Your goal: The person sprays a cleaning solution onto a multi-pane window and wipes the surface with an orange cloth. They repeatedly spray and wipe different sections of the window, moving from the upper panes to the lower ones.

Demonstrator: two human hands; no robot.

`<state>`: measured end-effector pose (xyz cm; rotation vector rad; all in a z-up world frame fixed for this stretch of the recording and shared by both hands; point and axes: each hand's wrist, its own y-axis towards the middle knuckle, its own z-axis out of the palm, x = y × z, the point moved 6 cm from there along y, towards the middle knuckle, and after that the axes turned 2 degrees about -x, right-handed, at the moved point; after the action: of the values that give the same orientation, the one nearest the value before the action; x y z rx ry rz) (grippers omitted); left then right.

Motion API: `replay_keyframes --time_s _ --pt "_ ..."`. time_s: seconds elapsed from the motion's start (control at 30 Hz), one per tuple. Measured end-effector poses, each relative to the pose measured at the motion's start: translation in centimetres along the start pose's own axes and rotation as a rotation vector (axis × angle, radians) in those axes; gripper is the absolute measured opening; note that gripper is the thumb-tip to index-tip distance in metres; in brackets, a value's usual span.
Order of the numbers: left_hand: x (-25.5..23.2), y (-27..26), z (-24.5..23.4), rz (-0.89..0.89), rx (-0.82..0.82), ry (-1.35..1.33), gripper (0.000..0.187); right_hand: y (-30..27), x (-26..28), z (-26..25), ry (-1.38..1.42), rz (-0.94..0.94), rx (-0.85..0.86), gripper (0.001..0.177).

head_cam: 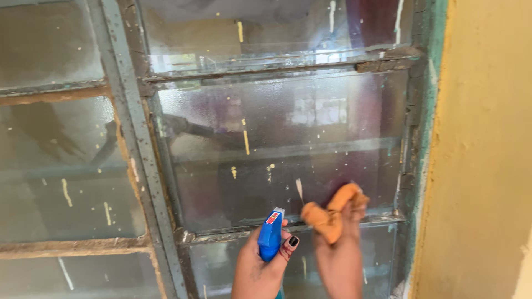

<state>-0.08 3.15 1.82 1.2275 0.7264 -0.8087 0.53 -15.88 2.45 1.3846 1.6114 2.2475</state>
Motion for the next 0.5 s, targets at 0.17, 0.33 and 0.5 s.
replay_keyframes --time_s 0.17,0.33,0.5 --pt "2.1 0.2 0.9 -0.077 0.027 -0.184 0.044 2.1 -1.2 -2.9 -0.065 -0.128 -0.021 0.063" --pt "3.5 0.2 0.4 -0.096 -0.005 -0.050 0.044 2.1 -2.6 -3.4 0.037 0.163 0.013 0.069" --pt "4.5 0.4 -0.5 0.055 -0.005 0.109 0.044 -1.4 -0.6 1.2 -0.043 0.018 0.089 0.089"
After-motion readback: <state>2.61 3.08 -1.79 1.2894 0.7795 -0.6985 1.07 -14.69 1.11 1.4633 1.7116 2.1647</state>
